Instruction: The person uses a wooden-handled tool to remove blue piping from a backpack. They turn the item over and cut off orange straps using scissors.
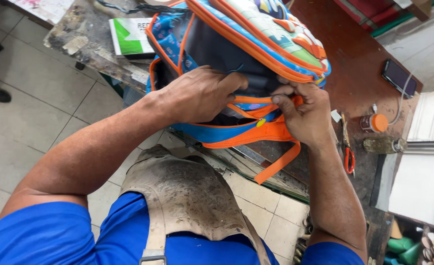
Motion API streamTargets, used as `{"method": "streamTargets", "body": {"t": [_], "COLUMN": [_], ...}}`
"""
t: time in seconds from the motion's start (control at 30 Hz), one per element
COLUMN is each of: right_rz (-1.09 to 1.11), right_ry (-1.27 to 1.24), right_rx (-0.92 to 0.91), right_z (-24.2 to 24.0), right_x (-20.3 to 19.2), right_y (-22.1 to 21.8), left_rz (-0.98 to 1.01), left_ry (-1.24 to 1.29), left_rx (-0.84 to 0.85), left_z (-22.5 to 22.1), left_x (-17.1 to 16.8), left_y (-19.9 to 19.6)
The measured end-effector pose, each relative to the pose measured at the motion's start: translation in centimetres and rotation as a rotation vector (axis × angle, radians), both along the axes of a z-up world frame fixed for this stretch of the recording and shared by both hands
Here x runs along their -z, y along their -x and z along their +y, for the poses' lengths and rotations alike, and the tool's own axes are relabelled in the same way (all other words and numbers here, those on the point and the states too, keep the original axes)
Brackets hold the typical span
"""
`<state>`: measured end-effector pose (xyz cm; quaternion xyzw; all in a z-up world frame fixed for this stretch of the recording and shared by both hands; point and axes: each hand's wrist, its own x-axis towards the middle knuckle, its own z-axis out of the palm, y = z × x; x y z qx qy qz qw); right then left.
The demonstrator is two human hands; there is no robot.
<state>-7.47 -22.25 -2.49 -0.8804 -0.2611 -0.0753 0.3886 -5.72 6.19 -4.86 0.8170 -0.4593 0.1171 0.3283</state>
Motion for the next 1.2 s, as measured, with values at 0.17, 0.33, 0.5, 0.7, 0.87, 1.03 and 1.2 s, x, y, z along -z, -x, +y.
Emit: {"method": "streamTargets", "body": {"t": [0.17,0.33,0.5,0.7,0.87,1.03,1.2], "right_rz": [0.02,0.031,0.048,0.089,0.014,-0.115,-0.015], "right_ry": [-0.021,-0.025,-0.042,-0.025,0.028,0.098,0.172], "right_rx": [-0.006,0.004,-0.001,0.058,0.008,-0.026,0.039], "right_z": [-0.2,-0.3,-0.1,-0.4,1.5,6.9,7.8], "right_x": [0.4,0.7,0.6,1.2,0.3,-3.3,-1.5], "right_y": [0.4,0.5,0.9,1.1,1.2,2.9,3.9], "left_rz": [0.069,0.082,0.09,-0.069,-0.245,-0.231,-0.142], "left_ry": [-0.032,-0.078,-0.059,-0.03,0.004,0.038,0.004], "left_rx": [0.021,-0.009,0.006,-0.006,-0.009,0.073,0.124], "left_z": [1.0,1.2,1.5,1.5,0.8,0.4,1.1], "left_x": [-0.6,-0.5,-0.4,0.3,1.0,0.4,-0.5], "left_y": [0.2,0.2,0.1,-0.2,-0.3,0.0,-0.3]}}
